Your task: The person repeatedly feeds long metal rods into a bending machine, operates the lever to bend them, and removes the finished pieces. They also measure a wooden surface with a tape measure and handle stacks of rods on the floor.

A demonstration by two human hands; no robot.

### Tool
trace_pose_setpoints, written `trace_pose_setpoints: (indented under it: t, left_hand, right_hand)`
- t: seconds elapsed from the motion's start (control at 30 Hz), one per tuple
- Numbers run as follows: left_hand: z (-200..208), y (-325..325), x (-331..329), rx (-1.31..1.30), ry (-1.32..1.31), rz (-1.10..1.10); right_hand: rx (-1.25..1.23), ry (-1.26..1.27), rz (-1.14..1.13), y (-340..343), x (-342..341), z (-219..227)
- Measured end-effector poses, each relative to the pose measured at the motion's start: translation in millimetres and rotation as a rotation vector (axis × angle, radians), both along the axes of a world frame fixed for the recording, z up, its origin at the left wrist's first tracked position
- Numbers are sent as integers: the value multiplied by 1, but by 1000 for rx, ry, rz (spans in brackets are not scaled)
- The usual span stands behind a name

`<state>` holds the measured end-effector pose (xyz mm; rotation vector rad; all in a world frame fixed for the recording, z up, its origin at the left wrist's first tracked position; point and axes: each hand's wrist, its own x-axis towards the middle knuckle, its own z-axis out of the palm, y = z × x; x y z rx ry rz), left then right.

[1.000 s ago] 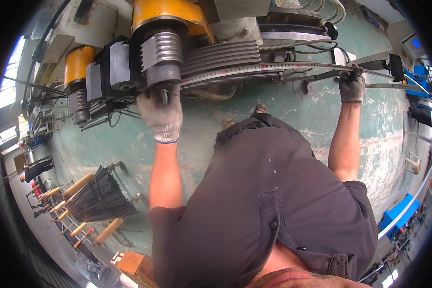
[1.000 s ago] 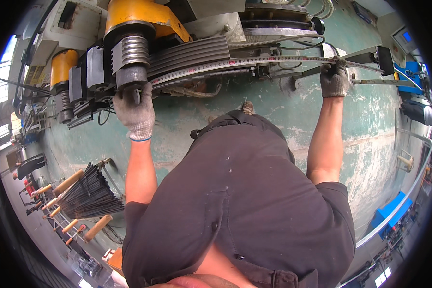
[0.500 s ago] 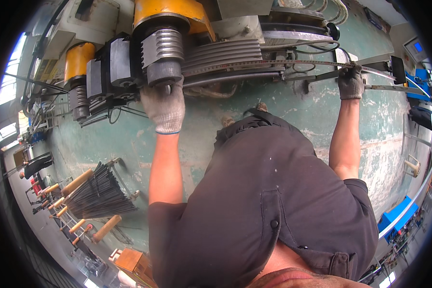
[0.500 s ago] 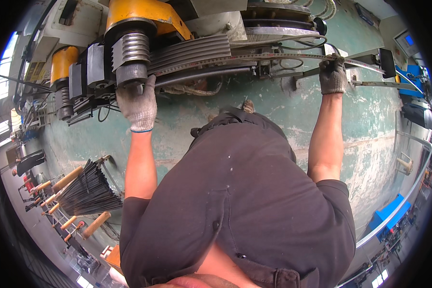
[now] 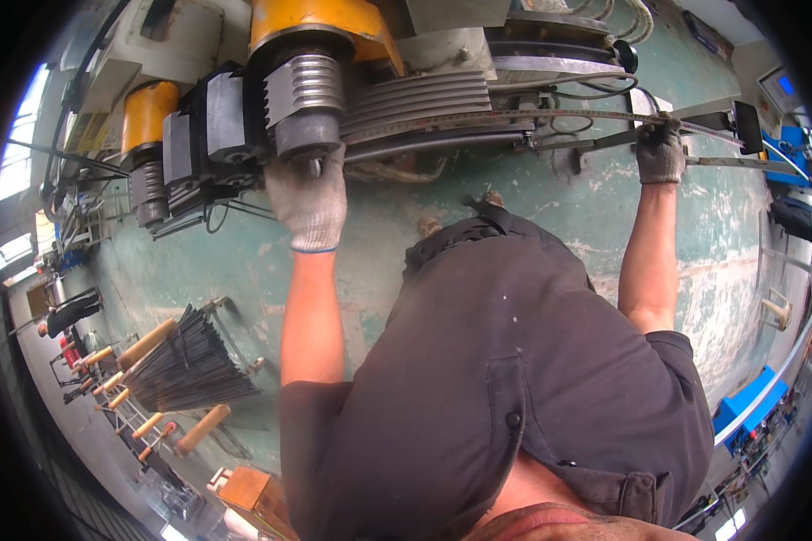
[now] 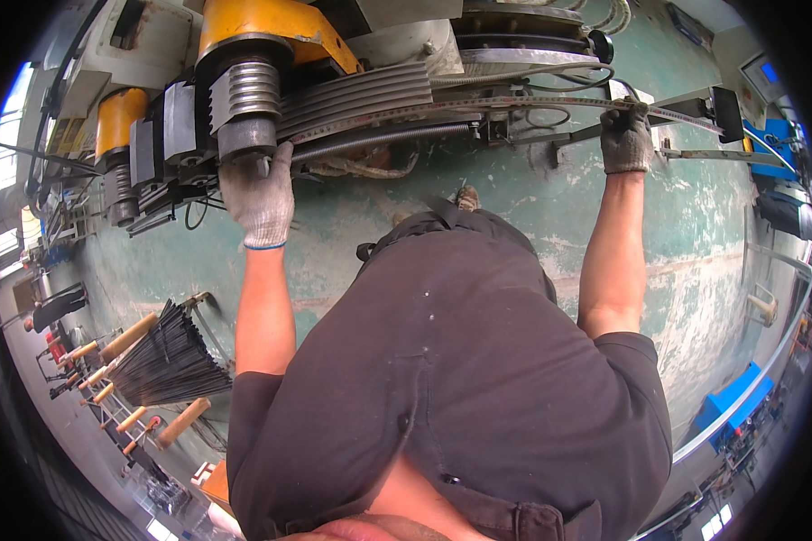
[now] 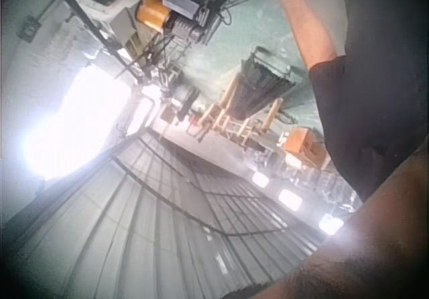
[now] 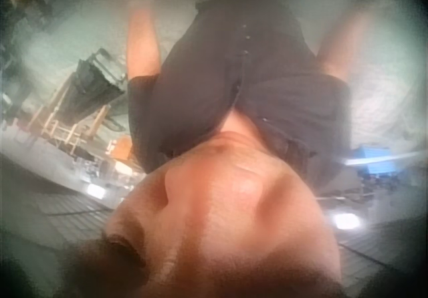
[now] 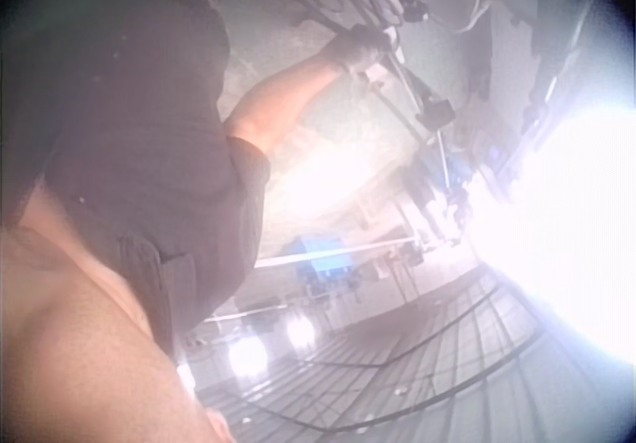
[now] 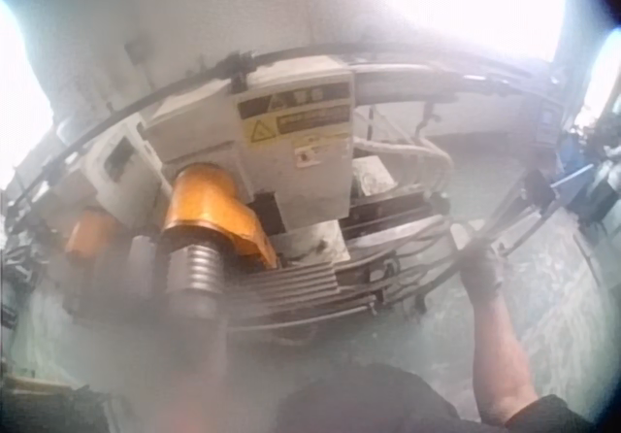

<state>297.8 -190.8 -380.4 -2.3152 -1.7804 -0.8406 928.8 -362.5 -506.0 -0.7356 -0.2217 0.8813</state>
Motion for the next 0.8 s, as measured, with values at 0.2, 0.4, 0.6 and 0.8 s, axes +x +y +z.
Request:
trace_pose_setpoints:
  t: [0.2, 0.4, 0.6, 0.8]
  left_hand:
    - [22, -40, 19, 44, -126, -185]
    - [35, -34, 89, 52, -247, -371]
    - [48, 10, 133, 90, -190, -410]
    - [24, 22, 142, 98, -40, -459]
  right_hand:
    - [-31, -118, 118, 2, -111, 77]
    - [-348, -417, 338, 37, -273, 145]
    - [-698, -611, 405, -18, -299, 158]
    - [-894, -442, 123, -118, -277, 102]
